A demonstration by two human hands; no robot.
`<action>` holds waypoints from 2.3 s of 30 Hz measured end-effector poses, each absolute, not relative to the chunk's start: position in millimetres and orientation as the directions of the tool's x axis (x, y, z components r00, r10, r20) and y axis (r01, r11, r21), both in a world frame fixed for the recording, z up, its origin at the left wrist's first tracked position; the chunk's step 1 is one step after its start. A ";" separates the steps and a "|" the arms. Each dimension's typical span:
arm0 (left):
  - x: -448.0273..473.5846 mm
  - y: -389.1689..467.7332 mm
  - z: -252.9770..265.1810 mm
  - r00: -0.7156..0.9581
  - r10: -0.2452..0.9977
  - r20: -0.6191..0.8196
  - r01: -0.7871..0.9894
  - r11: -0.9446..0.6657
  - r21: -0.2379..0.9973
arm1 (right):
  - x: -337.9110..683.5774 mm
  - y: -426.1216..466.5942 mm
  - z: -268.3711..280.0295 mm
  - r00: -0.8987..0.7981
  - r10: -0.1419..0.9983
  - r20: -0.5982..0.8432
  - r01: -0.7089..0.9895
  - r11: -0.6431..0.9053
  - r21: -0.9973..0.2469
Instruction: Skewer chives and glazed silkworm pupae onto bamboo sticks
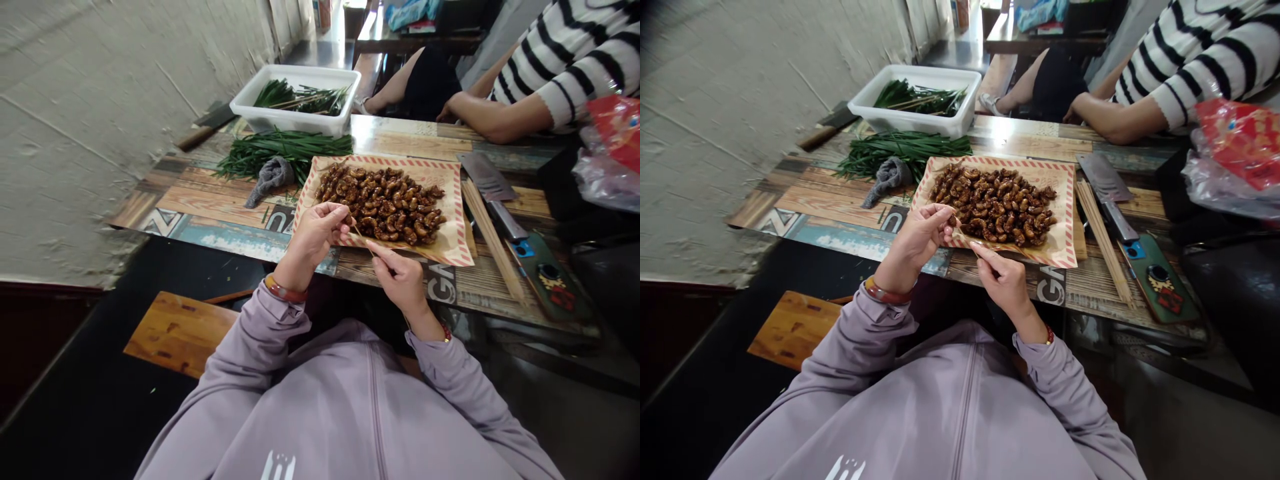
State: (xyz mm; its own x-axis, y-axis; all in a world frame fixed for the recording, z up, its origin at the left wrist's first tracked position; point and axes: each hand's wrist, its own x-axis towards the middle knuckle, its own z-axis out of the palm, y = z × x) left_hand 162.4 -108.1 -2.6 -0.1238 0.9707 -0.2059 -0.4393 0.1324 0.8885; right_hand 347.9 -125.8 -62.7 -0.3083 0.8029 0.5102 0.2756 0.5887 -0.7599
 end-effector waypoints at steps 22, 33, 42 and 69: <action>163.4 -108.8 -7.6 -0.158 0.963 -0.217 -0.390 0.141 0.910 | 344.6 -124.9 -64.0 -0.326 0.801 0.501 0.311 0.592 -0.744; 168.8 -110.4 -9.5 -0.178 0.966 -0.188 -0.359 0.114 0.926 | 344.8 -124.9 -64.2 -0.325 0.813 0.483 0.317 0.575 -0.754; 177.1 -111.8 -9.8 -0.163 0.972 -0.171 -0.384 0.097 0.918 | 345.0 -123.5 -64.7 -0.298 0.817 0.493 0.329 0.573 -0.751; 194.2 -123.8 -3.7 -0.190 0.981 -0.041 -0.355 -0.030 0.934 | 346.0 -127.9 -63.6 -0.205 0.805 0.556 0.425 0.585 -0.691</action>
State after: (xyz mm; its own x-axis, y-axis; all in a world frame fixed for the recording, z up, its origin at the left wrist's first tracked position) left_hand 194.2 -123.8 -3.7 -0.1898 0.9810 -0.0408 -0.3547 -0.0298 0.9345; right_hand 346.0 -127.9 -63.6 -0.2048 0.8053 0.5563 0.4246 0.5852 -0.6908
